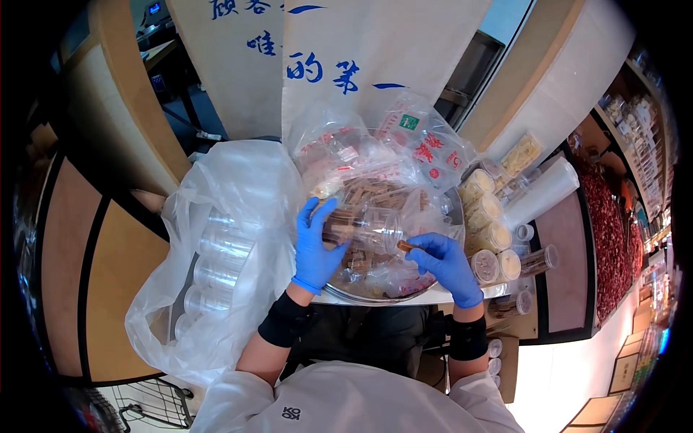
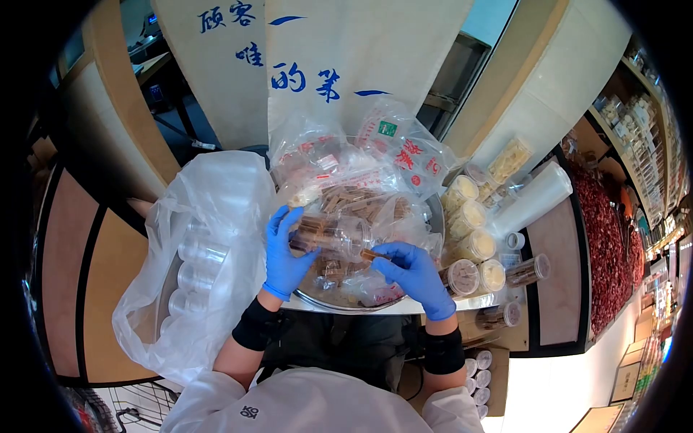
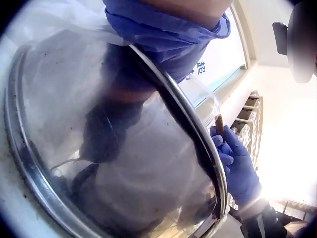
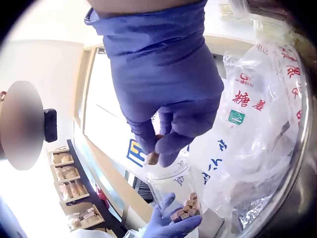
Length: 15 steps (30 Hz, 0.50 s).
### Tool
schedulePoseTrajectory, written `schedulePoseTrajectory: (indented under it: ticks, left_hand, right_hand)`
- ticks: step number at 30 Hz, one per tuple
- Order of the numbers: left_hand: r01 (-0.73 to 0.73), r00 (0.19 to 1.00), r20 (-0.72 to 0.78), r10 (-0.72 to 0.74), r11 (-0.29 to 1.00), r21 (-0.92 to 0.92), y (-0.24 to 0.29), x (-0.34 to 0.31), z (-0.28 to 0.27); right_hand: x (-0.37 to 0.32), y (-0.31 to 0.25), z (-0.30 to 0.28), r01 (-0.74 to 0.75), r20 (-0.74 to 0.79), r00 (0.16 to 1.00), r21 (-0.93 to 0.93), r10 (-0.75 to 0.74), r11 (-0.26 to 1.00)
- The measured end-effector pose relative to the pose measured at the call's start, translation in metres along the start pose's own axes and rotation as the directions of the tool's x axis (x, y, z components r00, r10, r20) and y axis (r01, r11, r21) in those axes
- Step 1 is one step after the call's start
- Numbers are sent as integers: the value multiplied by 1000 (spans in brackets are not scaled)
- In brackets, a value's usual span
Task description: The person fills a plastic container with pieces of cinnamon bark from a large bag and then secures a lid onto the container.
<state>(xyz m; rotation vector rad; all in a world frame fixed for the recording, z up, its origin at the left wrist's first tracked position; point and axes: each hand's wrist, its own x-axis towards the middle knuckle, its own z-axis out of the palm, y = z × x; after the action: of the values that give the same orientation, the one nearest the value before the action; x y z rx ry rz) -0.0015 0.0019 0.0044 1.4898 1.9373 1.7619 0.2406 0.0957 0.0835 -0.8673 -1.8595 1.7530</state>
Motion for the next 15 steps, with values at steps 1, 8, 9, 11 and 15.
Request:
schedulePoseTrajectory:
  ticks: [1,8,9,11,15]
  left_hand:
    - [-8,1000,20,8,1000,9,0,0,0]
    - [6,996,94,-6,1000,1,12,-1,-2]
    - [6,996,92,-6,1000,2,11,-1,-2]
    - [-44,995,92,40,998,44,11,-2,-3]
    - [-13,994,105,11,1000,12,15,-1,-3]
  right_hand:
    - [4,5,3,50,-62,997,-92,-56,994]
    - [14,0,38,3,-49,999,-134,-10,991]
    - [13,-8,38,4,-47,999,-135,-10,991]
    - [10,-25,35,-216,164,963,8,212,976]
    - [13,-17,29,-151,193,971,24,144,988]
